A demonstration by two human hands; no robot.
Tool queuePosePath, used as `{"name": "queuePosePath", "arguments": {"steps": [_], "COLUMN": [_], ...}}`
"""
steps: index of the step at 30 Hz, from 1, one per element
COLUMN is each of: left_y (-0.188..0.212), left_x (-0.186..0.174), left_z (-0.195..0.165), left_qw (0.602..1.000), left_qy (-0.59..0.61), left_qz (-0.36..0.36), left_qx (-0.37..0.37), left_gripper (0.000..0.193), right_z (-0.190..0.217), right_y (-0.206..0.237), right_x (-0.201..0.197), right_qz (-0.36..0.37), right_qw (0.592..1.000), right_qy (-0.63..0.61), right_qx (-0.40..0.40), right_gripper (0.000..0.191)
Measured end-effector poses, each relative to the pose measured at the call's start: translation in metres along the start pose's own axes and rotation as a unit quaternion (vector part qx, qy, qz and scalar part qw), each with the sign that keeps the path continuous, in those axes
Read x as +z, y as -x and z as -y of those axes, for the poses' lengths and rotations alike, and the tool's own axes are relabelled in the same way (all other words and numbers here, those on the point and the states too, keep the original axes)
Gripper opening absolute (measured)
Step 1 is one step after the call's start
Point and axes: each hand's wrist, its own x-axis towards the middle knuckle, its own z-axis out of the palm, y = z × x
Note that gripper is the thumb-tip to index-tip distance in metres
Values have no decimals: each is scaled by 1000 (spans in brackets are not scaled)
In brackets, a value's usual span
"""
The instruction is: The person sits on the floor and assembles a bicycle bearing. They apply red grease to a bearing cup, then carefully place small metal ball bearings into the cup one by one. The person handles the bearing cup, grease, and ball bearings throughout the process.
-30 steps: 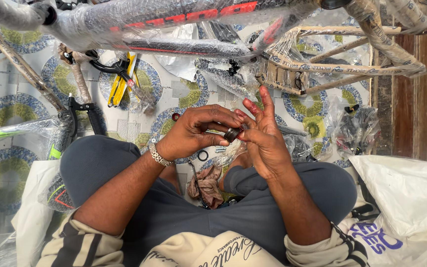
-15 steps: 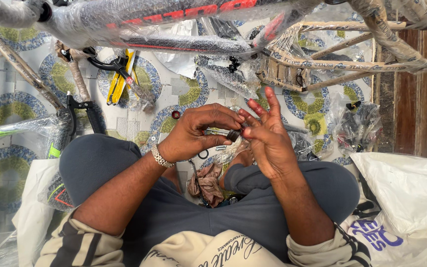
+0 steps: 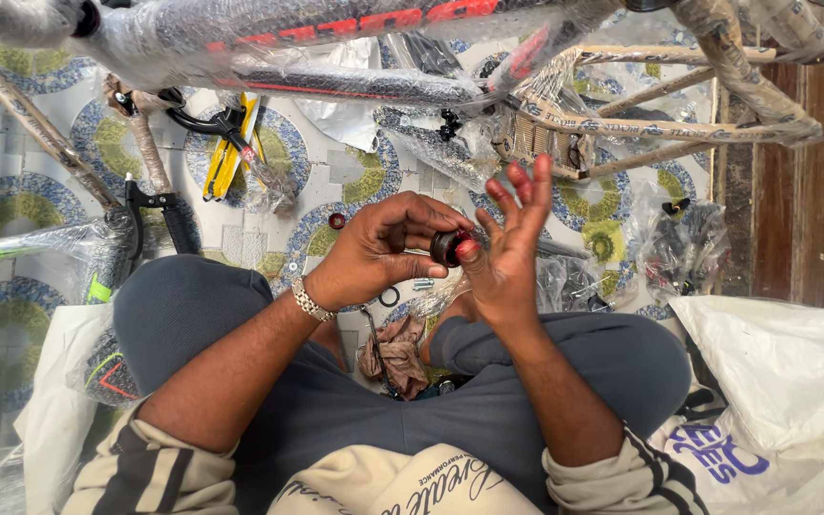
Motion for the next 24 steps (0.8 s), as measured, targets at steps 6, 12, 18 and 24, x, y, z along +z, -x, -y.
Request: {"name": "queuePosePath", "arguments": {"steps": [6,12,18,24], "left_y": [3,3,6,6], "left_x": [-9,-14,-15,-16], "left_z": [-6,-10,-15,-18], "left_qw": [1000,999,997,1000], "left_qy": [16,29,32,-14], "left_qz": [-22,-13,-12,4], "left_qx": [-7,-9,-68,-10], "left_gripper": [38,42,47,44], "right_z": [6,27,35,27], "right_y": [6,1,-5,-4], "right_x": [-9,-20,-31,-24], "right_qz": [22,56,132,126], "right_qw": [997,934,816,802], "right_qy": [-15,267,451,483], "right_qx": [75,-231,-335,-327], "right_gripper": [115,88,64,60]}}
